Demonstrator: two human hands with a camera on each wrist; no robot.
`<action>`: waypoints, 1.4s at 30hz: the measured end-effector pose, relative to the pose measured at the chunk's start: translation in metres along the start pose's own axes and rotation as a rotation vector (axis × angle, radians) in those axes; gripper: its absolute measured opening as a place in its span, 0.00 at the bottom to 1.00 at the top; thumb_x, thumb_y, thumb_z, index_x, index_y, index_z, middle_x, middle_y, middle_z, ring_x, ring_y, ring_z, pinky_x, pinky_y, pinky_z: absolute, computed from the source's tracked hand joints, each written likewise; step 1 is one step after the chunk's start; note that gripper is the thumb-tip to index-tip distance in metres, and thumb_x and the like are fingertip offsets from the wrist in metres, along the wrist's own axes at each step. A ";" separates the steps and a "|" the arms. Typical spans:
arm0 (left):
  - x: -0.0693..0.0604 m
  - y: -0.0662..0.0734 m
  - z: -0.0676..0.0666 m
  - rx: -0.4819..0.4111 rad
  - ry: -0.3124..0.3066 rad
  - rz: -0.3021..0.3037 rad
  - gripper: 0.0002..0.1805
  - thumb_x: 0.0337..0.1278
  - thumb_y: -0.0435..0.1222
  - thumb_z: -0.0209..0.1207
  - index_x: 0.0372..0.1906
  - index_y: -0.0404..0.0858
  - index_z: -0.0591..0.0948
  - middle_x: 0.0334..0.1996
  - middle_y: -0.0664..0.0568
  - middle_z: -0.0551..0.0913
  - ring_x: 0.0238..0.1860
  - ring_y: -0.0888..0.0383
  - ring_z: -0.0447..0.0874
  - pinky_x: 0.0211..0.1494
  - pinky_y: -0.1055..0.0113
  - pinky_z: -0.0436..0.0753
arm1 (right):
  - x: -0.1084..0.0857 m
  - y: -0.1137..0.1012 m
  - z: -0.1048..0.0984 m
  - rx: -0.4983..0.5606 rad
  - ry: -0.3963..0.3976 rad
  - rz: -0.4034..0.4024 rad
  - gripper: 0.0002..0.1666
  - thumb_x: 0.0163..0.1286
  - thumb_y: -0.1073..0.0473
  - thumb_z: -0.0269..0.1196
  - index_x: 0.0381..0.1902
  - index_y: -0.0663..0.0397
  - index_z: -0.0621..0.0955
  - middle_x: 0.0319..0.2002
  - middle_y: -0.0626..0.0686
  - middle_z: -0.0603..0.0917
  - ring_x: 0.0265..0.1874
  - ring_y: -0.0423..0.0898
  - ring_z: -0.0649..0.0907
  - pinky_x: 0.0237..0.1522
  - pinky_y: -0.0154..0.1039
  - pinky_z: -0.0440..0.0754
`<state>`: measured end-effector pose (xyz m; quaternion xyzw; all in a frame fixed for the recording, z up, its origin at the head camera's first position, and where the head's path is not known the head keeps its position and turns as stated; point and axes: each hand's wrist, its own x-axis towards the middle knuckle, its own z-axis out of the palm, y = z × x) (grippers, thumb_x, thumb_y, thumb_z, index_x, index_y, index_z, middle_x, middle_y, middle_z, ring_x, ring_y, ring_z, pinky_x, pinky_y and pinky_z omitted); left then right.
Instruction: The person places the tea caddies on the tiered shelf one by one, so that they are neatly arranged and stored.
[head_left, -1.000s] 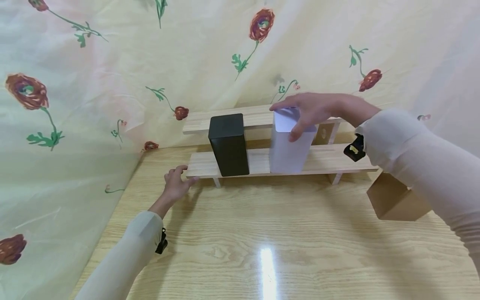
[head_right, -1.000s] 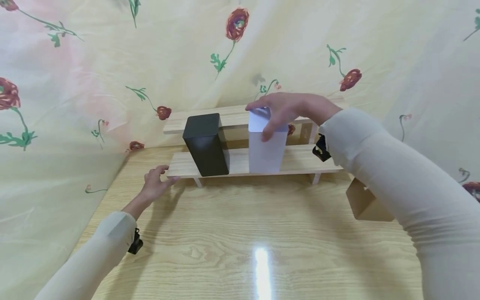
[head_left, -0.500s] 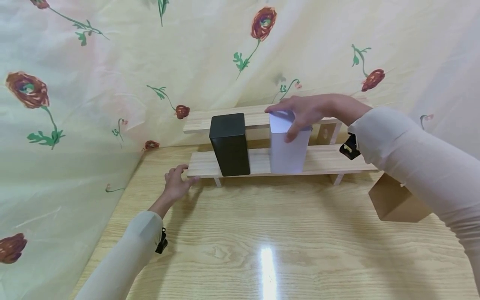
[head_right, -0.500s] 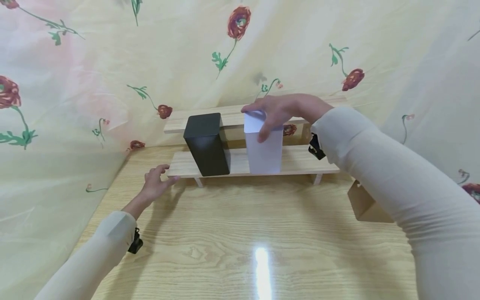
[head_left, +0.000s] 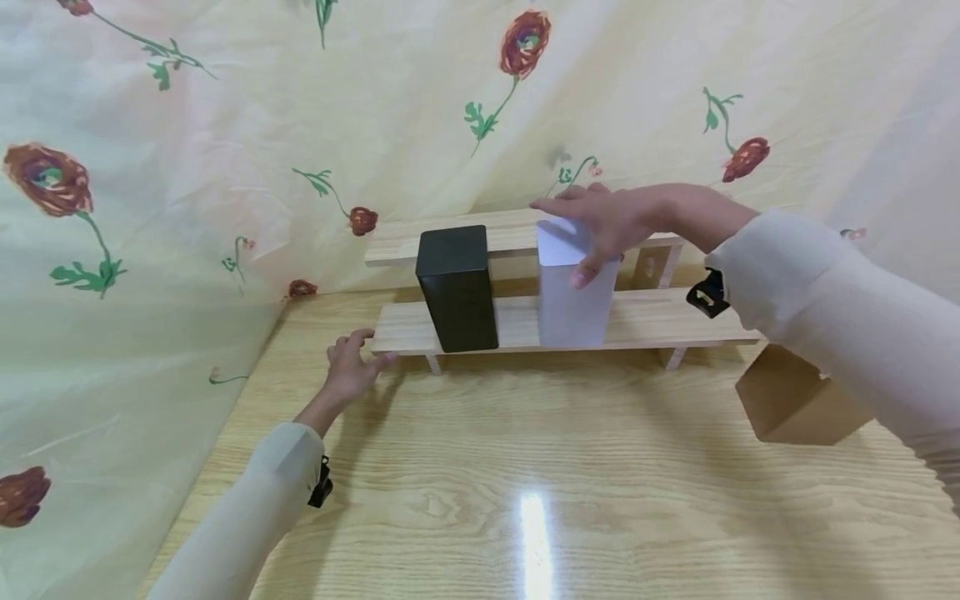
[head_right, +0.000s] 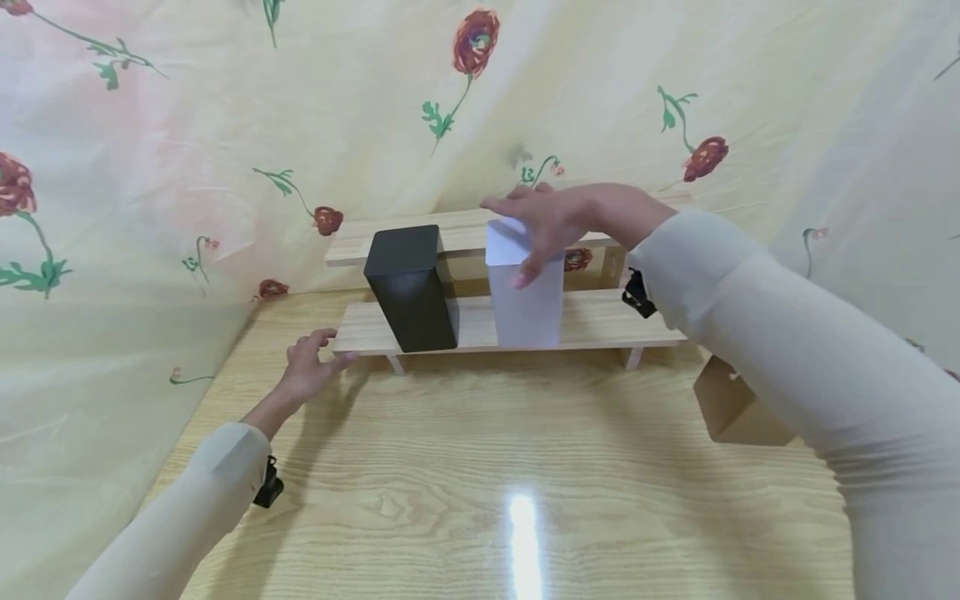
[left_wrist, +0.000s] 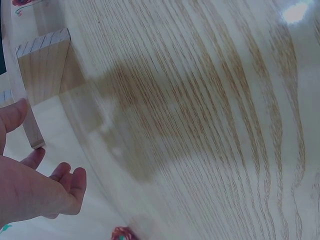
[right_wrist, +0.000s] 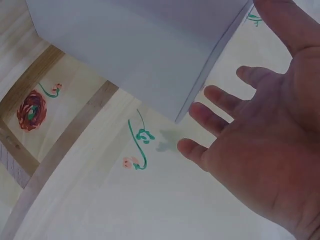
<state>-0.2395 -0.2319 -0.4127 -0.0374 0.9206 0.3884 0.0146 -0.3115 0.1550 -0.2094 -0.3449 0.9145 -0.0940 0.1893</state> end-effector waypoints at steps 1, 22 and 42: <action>0.001 0.000 0.000 -0.002 0.001 0.003 0.37 0.64 0.47 0.59 0.70 0.34 0.60 0.64 0.33 0.58 0.62 0.39 0.51 0.59 0.44 0.65 | -0.002 0.000 -0.001 -0.013 0.015 -0.007 0.69 0.51 0.43 0.75 0.77 0.43 0.42 0.73 0.62 0.47 0.66 0.65 0.52 0.60 0.66 0.61; 0.009 -0.004 0.008 -0.016 0.025 0.018 0.37 0.65 0.46 0.58 0.71 0.33 0.59 0.65 0.32 0.58 0.64 0.38 0.50 0.60 0.43 0.64 | -0.054 0.019 0.036 -0.092 0.302 -0.121 0.65 0.48 0.44 0.77 0.76 0.45 0.51 0.71 0.58 0.53 0.65 0.63 0.54 0.54 0.67 0.54; 0.007 -0.003 0.008 0.012 0.019 0.027 0.38 0.65 0.47 0.58 0.71 0.33 0.59 0.65 0.32 0.59 0.63 0.39 0.51 0.60 0.43 0.64 | -0.106 0.044 0.068 -0.025 0.306 -0.064 0.64 0.48 0.41 0.75 0.76 0.36 0.51 0.73 0.61 0.50 0.67 0.69 0.50 0.53 0.74 0.49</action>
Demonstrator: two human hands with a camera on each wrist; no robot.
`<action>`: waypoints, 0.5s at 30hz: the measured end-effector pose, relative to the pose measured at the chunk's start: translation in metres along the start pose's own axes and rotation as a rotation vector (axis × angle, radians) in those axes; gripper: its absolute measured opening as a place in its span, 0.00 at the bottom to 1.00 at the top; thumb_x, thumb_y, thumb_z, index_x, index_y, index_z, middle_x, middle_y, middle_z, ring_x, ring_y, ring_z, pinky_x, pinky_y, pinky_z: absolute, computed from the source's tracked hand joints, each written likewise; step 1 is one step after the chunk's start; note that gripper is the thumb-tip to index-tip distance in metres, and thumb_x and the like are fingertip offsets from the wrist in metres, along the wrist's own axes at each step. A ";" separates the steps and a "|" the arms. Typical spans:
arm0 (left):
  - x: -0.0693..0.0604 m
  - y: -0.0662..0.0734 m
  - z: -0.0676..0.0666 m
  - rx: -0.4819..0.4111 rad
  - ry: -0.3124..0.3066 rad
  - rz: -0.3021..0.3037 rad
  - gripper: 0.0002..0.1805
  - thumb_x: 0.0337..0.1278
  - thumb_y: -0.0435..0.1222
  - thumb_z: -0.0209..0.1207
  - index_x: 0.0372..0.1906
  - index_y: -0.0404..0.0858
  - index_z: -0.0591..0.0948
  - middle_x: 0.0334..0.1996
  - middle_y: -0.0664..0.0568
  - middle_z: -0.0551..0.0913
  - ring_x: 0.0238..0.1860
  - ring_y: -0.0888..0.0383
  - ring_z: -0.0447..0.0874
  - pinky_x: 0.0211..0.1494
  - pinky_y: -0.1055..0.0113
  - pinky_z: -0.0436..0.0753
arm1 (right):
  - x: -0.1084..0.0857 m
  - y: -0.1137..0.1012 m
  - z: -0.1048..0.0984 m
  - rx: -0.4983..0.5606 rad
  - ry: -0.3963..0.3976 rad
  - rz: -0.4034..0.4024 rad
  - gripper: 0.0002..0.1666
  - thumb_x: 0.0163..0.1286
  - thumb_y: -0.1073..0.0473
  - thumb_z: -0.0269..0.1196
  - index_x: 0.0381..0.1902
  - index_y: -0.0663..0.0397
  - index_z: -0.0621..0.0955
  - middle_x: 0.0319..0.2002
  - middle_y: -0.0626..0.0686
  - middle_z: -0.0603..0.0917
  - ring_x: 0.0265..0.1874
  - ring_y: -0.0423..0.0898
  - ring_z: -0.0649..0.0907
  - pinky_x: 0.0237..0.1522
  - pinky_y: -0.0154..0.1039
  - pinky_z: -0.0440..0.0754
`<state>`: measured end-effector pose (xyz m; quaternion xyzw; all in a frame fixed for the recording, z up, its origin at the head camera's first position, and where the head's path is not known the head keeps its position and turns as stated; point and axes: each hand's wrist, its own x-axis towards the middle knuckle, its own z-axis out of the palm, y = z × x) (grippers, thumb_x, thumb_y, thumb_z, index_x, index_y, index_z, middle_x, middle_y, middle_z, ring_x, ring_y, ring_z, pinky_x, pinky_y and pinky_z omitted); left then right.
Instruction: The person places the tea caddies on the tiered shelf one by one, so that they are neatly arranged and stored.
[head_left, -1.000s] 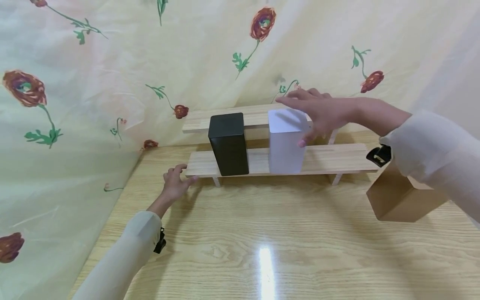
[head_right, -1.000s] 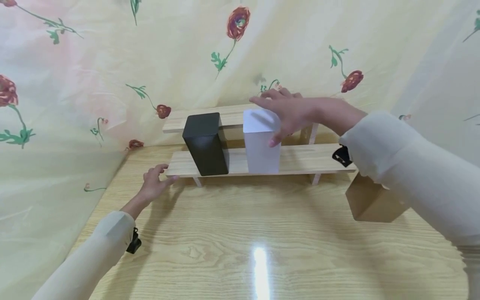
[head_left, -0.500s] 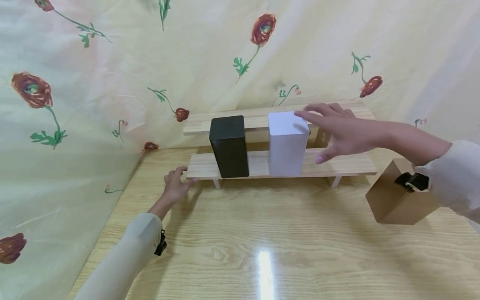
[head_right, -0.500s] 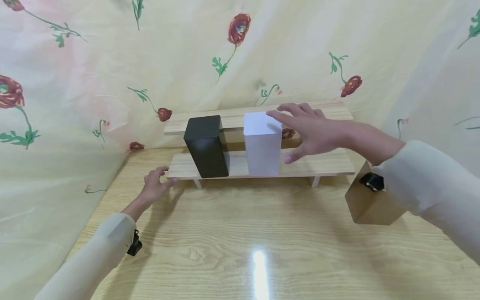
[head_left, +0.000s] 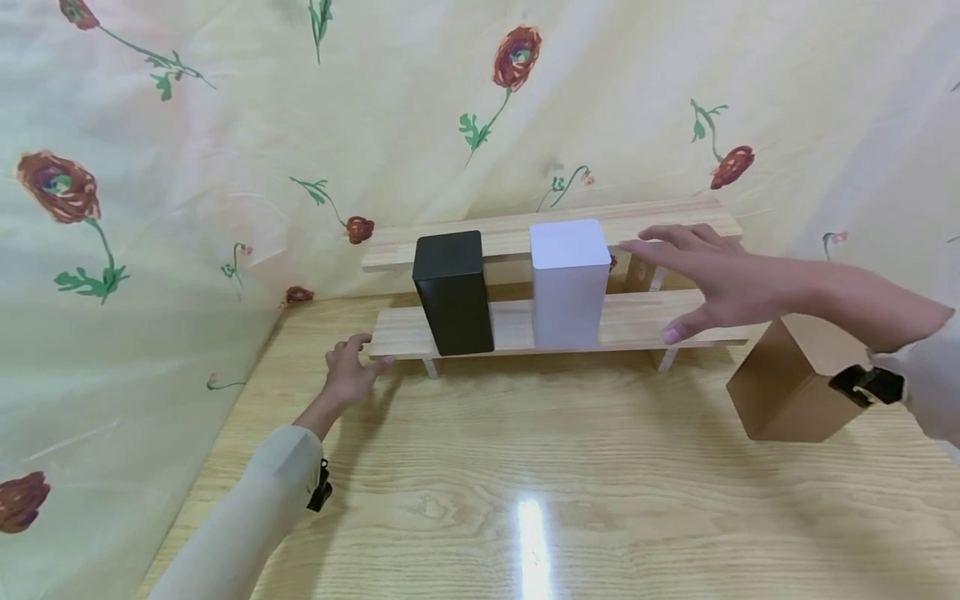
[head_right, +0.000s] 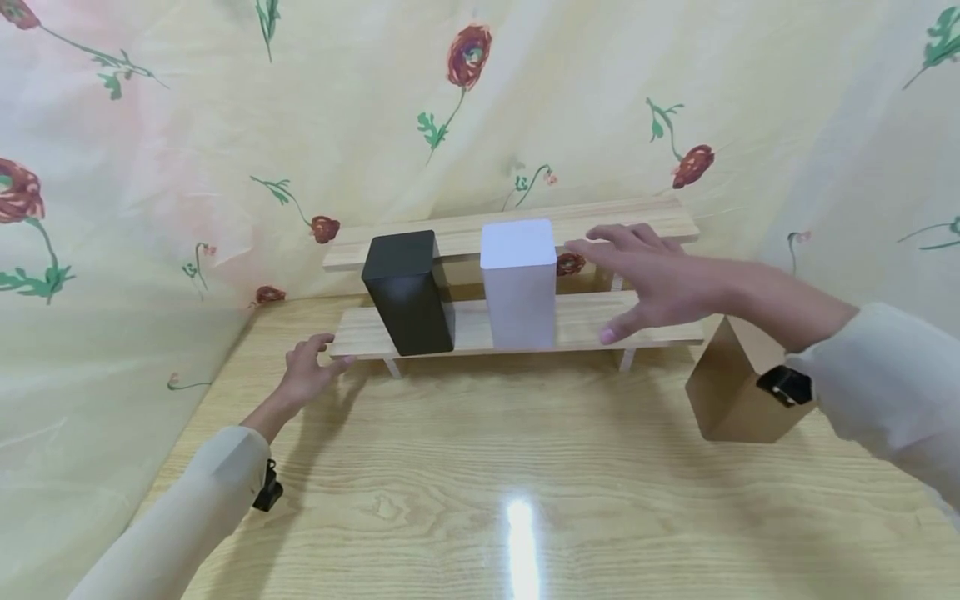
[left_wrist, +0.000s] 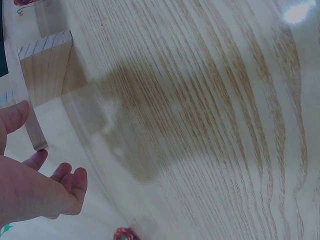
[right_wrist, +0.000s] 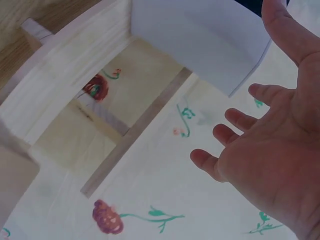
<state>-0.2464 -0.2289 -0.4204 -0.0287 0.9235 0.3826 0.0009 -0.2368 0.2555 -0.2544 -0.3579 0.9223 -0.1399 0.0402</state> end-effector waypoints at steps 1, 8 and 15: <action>0.000 -0.001 0.000 0.001 0.002 -0.001 0.38 0.65 0.47 0.58 0.71 0.33 0.59 0.65 0.32 0.59 0.63 0.39 0.51 0.61 0.43 0.64 | -0.003 0.002 0.000 0.004 0.000 0.005 0.64 0.48 0.41 0.75 0.76 0.34 0.50 0.72 0.61 0.51 0.67 0.70 0.50 0.54 0.75 0.48; 0.001 -0.002 0.000 0.006 0.012 -0.001 0.37 0.65 0.47 0.58 0.70 0.33 0.59 0.65 0.32 0.59 0.63 0.39 0.51 0.61 0.43 0.64 | -0.027 0.019 0.003 0.011 -0.014 0.048 0.67 0.46 0.41 0.76 0.77 0.36 0.50 0.72 0.61 0.51 0.66 0.71 0.50 0.50 0.74 0.49; 0.000 0.000 -0.002 -0.007 -0.003 -0.007 0.37 0.65 0.46 0.58 0.71 0.33 0.59 0.65 0.33 0.59 0.63 0.40 0.51 0.61 0.43 0.64 | -0.049 0.040 0.007 0.003 -0.033 0.089 0.67 0.45 0.46 0.78 0.76 0.42 0.52 0.70 0.63 0.52 0.62 0.72 0.53 0.46 0.72 0.54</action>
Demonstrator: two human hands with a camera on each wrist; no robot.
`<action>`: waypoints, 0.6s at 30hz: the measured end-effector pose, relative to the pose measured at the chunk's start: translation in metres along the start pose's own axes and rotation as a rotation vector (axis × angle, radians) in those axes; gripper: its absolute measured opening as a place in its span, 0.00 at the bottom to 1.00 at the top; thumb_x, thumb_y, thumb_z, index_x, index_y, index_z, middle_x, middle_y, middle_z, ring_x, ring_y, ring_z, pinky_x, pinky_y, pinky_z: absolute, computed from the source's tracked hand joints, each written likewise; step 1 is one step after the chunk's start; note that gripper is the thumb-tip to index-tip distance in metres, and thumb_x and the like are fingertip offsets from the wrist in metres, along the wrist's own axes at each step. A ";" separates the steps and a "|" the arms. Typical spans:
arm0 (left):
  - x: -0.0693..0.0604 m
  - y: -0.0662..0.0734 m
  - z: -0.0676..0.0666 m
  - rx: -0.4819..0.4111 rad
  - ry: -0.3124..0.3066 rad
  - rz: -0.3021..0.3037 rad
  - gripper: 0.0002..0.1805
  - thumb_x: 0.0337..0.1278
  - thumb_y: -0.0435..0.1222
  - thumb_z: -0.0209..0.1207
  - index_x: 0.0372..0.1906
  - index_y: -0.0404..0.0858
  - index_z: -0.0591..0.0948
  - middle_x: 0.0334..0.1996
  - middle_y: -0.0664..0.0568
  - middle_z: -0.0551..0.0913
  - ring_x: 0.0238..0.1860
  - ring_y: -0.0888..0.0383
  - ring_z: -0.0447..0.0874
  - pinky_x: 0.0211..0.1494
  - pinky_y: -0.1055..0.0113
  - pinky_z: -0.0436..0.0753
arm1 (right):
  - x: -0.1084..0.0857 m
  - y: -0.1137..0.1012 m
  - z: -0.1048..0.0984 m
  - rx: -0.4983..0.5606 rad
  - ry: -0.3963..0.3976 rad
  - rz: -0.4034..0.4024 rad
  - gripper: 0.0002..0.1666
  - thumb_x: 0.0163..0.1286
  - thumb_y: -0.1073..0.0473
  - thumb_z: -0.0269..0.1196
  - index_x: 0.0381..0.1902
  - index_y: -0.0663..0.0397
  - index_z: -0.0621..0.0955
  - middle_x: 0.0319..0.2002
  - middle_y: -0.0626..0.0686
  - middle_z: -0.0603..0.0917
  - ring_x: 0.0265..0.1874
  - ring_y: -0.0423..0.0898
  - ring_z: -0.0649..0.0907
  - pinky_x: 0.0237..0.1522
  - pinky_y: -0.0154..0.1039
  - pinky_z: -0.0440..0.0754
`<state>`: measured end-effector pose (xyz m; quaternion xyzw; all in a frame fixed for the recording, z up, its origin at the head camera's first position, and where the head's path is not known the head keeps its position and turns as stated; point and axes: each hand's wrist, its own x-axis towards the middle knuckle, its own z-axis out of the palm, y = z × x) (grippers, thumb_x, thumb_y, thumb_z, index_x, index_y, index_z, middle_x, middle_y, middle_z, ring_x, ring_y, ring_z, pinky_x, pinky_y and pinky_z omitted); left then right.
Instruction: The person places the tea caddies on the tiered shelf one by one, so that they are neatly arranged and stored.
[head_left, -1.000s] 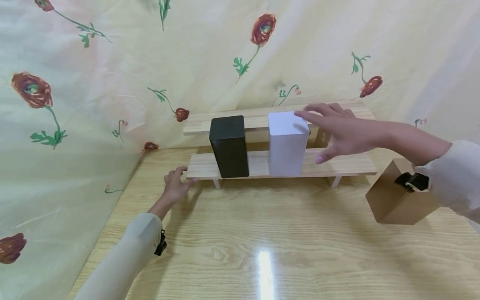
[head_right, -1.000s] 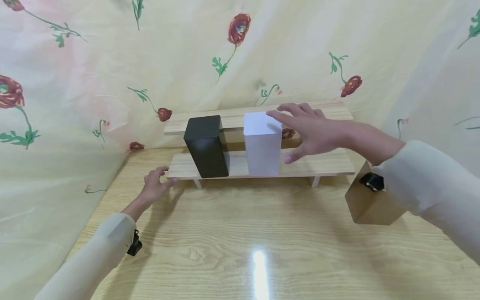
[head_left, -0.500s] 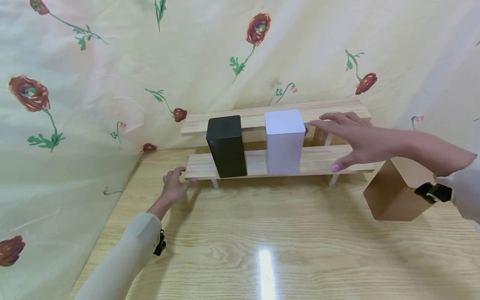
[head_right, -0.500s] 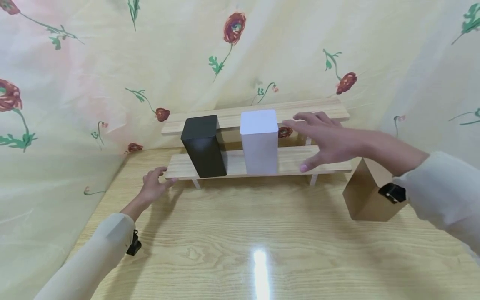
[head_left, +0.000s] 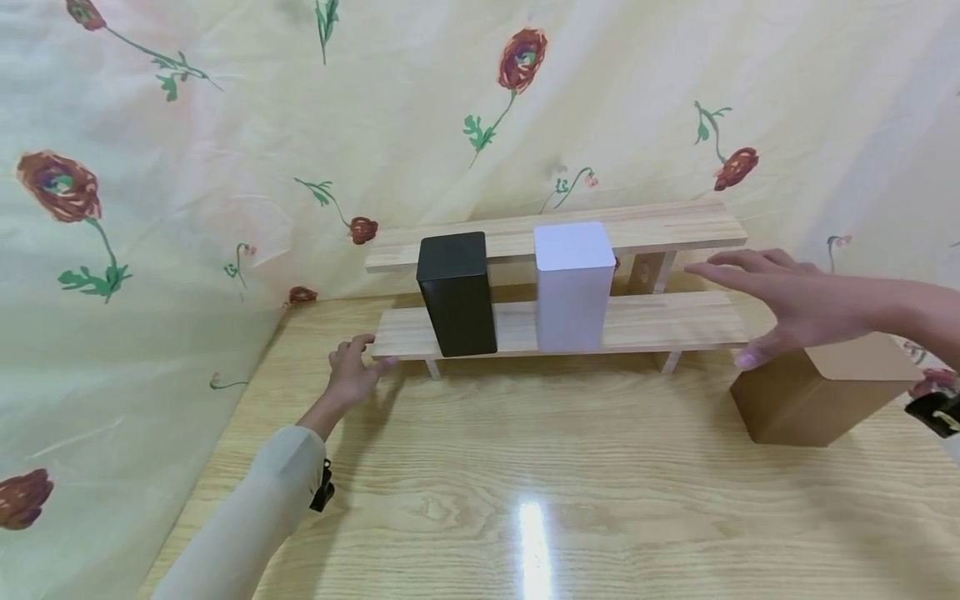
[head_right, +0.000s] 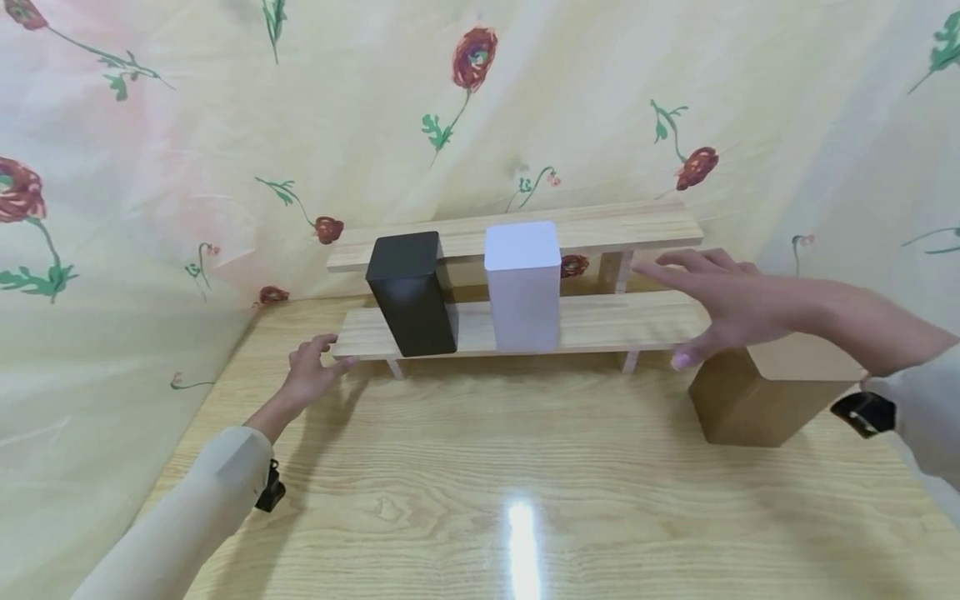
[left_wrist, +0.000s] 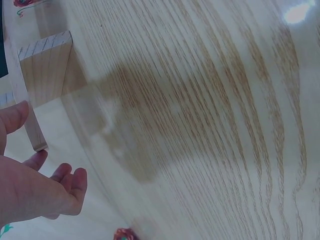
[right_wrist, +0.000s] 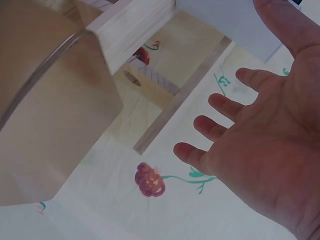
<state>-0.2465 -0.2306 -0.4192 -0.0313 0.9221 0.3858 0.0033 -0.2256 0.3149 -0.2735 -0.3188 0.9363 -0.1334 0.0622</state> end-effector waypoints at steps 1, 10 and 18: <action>0.000 0.000 0.000 0.002 0.001 -0.002 0.37 0.65 0.47 0.58 0.71 0.33 0.59 0.65 0.33 0.59 0.63 0.40 0.51 0.61 0.44 0.65 | -0.002 0.003 0.000 0.004 -0.005 0.007 0.67 0.45 0.47 0.78 0.76 0.42 0.52 0.70 0.63 0.52 0.62 0.72 0.53 0.45 0.72 0.54; 0.001 0.001 0.000 0.000 -0.005 0.004 0.37 0.65 0.47 0.57 0.71 0.33 0.58 0.65 0.32 0.59 0.64 0.39 0.51 0.61 0.43 0.65 | -0.020 0.030 0.007 -0.005 -0.066 0.070 0.73 0.40 0.51 0.80 0.76 0.54 0.47 0.67 0.75 0.51 0.60 0.79 0.51 0.49 0.77 0.50; 0.001 0.000 0.002 0.000 -0.001 0.000 0.38 0.65 0.47 0.57 0.71 0.33 0.58 0.65 0.33 0.59 0.63 0.40 0.51 0.60 0.45 0.66 | -0.040 0.062 0.015 0.054 -0.083 0.077 0.77 0.39 0.58 0.79 0.76 0.55 0.41 0.65 0.79 0.51 0.60 0.81 0.47 0.53 0.78 0.33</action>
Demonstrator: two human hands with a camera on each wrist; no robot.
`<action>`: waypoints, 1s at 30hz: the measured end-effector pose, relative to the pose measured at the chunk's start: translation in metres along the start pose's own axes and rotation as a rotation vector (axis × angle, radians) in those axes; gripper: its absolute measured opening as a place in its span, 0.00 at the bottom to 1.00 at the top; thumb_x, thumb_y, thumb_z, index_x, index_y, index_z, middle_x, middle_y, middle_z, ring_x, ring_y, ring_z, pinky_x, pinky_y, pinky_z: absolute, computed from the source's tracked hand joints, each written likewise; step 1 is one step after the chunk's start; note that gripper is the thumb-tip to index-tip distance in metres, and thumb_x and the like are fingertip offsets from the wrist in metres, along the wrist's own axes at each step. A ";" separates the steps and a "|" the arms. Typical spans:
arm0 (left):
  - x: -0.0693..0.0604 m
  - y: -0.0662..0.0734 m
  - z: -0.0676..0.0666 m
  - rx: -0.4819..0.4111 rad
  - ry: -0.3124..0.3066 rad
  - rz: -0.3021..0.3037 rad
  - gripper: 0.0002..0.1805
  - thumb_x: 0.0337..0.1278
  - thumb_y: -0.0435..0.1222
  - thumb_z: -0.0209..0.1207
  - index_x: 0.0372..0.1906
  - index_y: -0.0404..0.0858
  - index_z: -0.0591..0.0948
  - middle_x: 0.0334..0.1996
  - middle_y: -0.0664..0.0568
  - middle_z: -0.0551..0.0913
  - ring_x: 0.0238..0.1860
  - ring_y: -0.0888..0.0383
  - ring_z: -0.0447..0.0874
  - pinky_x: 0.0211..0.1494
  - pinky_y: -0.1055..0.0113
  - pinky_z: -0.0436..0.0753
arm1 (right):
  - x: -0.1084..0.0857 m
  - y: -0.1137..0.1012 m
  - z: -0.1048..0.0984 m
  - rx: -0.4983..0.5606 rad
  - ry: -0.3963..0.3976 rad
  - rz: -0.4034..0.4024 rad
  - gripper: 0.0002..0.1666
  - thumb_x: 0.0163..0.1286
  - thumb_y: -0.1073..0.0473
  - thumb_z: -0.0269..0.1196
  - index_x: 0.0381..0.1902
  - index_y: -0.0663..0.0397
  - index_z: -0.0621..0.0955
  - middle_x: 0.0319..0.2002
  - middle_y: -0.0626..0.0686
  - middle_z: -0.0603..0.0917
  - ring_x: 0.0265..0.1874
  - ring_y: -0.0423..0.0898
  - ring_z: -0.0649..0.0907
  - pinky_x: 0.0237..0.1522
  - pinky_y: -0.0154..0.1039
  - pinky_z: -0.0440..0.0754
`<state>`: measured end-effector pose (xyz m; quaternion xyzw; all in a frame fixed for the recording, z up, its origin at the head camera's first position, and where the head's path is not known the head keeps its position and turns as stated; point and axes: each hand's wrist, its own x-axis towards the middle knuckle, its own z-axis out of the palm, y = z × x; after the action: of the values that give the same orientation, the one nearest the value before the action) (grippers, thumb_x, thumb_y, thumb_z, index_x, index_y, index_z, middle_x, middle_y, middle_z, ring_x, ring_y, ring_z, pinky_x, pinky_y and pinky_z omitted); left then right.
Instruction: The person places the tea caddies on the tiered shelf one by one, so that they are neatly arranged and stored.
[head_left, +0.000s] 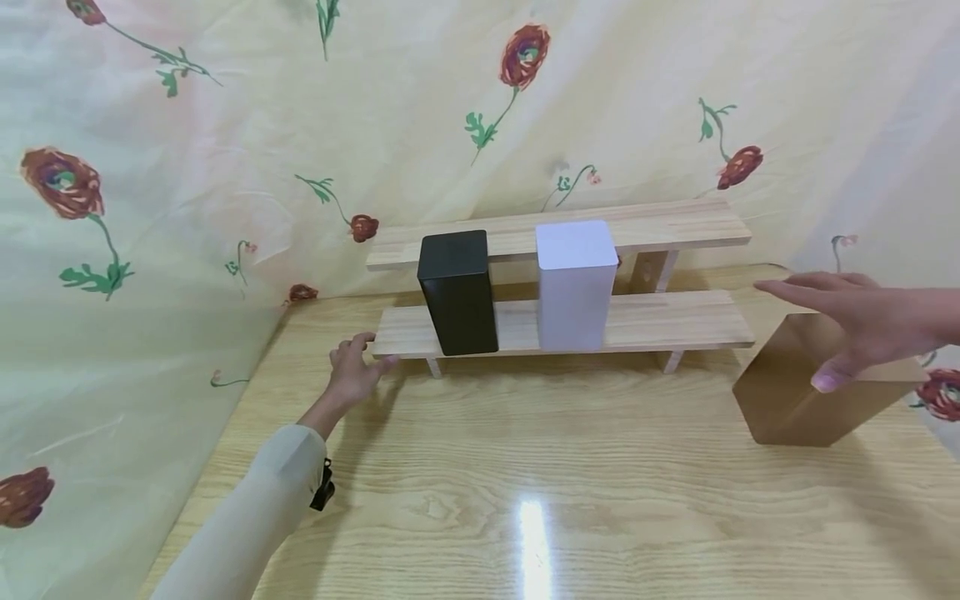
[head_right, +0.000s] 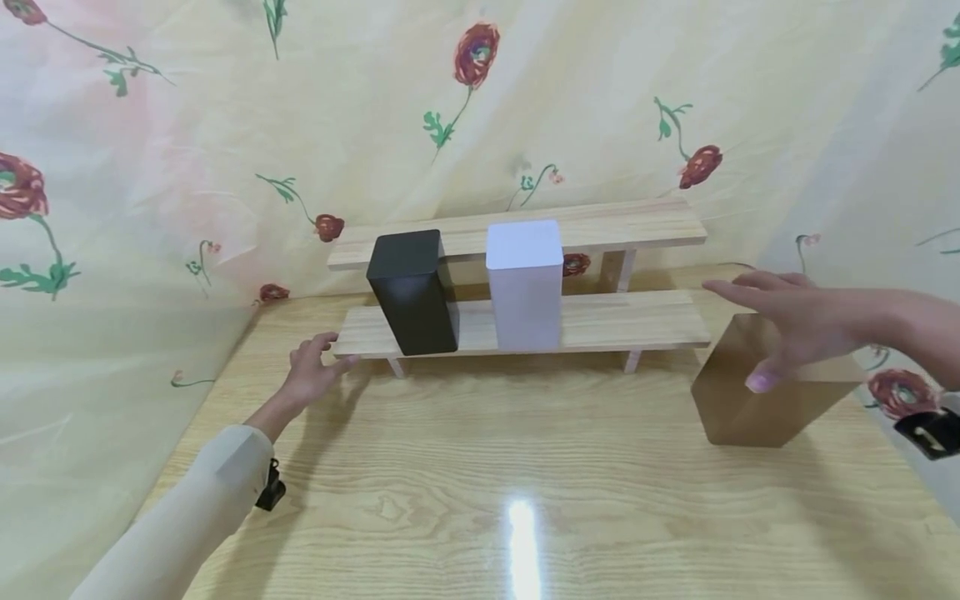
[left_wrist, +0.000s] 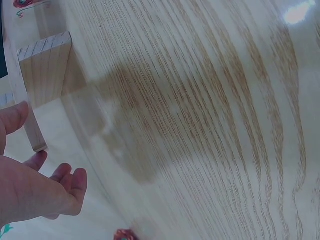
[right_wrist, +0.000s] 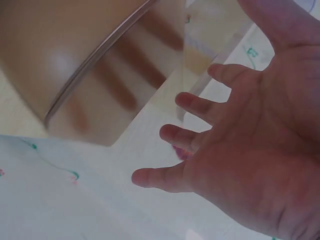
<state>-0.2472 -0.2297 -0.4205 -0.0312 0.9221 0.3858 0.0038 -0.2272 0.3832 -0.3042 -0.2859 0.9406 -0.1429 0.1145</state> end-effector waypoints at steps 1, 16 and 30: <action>0.000 0.000 0.000 -0.001 0.000 -0.001 0.37 0.66 0.47 0.57 0.71 0.33 0.58 0.65 0.33 0.59 0.63 0.40 0.51 0.60 0.45 0.66 | -0.002 0.003 0.000 0.007 -0.008 0.016 0.78 0.39 0.58 0.79 0.76 0.54 0.41 0.65 0.79 0.50 0.59 0.82 0.48 0.51 0.79 0.37; -0.003 0.001 -0.002 -0.007 -0.002 -0.002 0.37 0.66 0.47 0.57 0.71 0.33 0.58 0.65 0.33 0.59 0.64 0.39 0.51 0.60 0.43 0.66 | -0.024 0.050 0.023 -0.071 -0.019 -0.108 0.75 0.49 0.49 0.74 0.75 0.28 0.31 0.61 0.73 0.56 0.56 0.72 0.55 0.44 0.73 0.49; 0.001 0.001 0.000 -0.023 0.005 -0.010 0.37 0.66 0.46 0.58 0.71 0.34 0.58 0.65 0.33 0.59 0.65 0.39 0.50 0.61 0.43 0.64 | -0.017 0.054 0.032 -0.127 0.154 -0.196 0.71 0.43 0.49 0.76 0.77 0.32 0.44 0.58 0.21 0.51 0.55 0.20 0.49 0.51 0.54 0.48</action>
<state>-0.2481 -0.2287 -0.4200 -0.0369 0.9173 0.3964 0.0030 -0.2310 0.4298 -0.3500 -0.3712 0.9213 -0.1152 0.0093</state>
